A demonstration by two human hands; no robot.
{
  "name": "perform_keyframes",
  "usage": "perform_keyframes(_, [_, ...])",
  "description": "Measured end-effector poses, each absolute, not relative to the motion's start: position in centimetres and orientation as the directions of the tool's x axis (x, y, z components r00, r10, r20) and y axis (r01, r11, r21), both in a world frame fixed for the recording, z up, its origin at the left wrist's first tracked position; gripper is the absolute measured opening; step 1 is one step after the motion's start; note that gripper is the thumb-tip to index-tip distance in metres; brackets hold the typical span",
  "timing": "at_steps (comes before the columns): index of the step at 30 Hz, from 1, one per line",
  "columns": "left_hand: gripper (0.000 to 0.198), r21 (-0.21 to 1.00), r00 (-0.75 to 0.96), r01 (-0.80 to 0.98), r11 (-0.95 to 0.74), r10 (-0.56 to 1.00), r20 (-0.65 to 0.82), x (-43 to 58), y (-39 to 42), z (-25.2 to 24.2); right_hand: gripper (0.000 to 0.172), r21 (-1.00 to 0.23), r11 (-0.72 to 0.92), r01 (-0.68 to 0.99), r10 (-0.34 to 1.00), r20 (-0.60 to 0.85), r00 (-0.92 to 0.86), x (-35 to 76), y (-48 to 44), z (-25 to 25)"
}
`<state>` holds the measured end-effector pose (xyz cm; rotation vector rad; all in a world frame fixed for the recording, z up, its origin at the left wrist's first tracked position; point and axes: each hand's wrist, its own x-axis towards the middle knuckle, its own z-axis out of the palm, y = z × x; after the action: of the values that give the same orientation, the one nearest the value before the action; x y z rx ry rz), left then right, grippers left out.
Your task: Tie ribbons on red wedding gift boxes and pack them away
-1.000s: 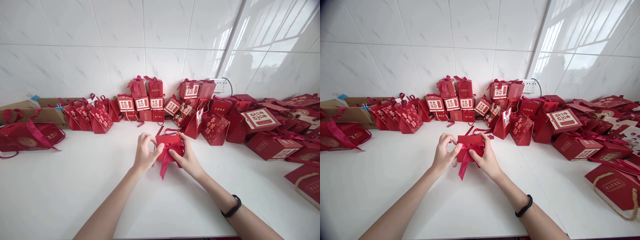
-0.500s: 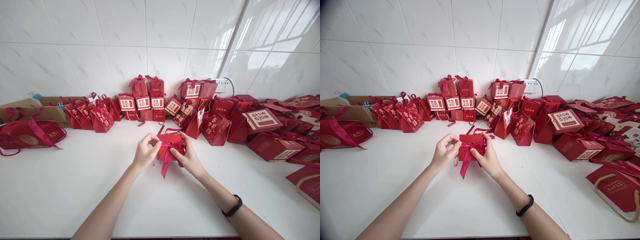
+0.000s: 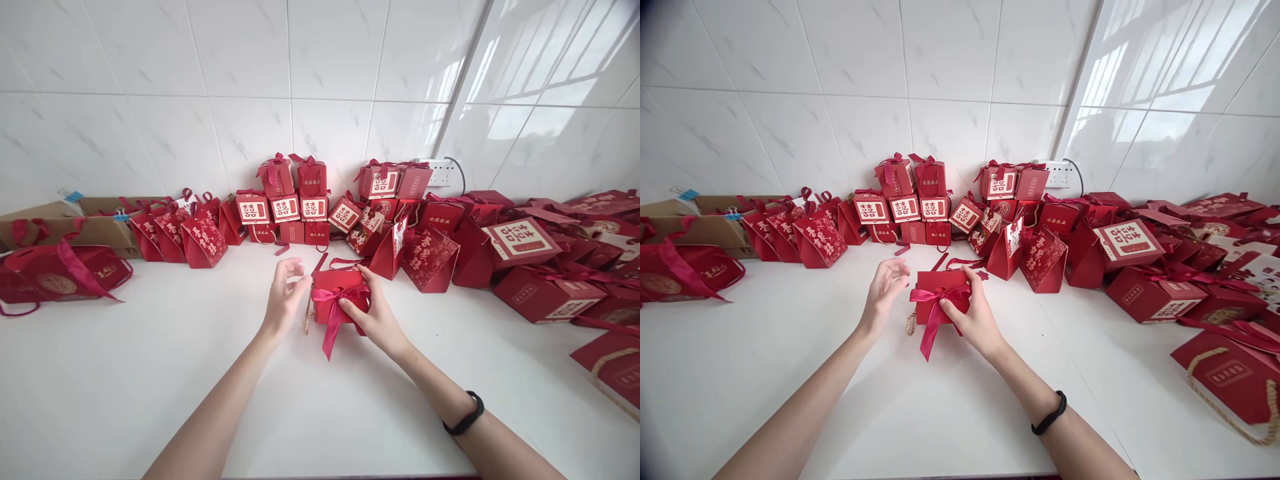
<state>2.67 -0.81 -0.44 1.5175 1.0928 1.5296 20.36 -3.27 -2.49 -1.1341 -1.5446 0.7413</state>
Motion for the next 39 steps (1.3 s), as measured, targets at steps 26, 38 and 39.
perform_keyframes(26, [0.050, 0.986, 0.116, 0.108, -0.126, 0.987, 0.114, 4.0, -1.5, -0.8, 0.042, -0.897, 0.146, 0.416, 0.989, 0.142, -0.042, 24.6, -2.9, 0.0])
perform_keyframes(38, [0.054, 0.985, 0.023, 0.109, -0.135, 0.991, 0.134, 3.5, -0.9, -1.2, 0.035, -0.882, 0.097, 0.461, 0.934, -0.079, -0.347, 23.2, -3.6, -0.1])
perform_keyframes(39, [0.054, 0.987, 0.018, 0.095, -0.132, 0.991, 0.131, 3.5, -0.9, -1.2, 0.034, -0.883, 0.099, 0.458, 0.922, -0.092, -0.377, 23.2, -3.6, -0.2])
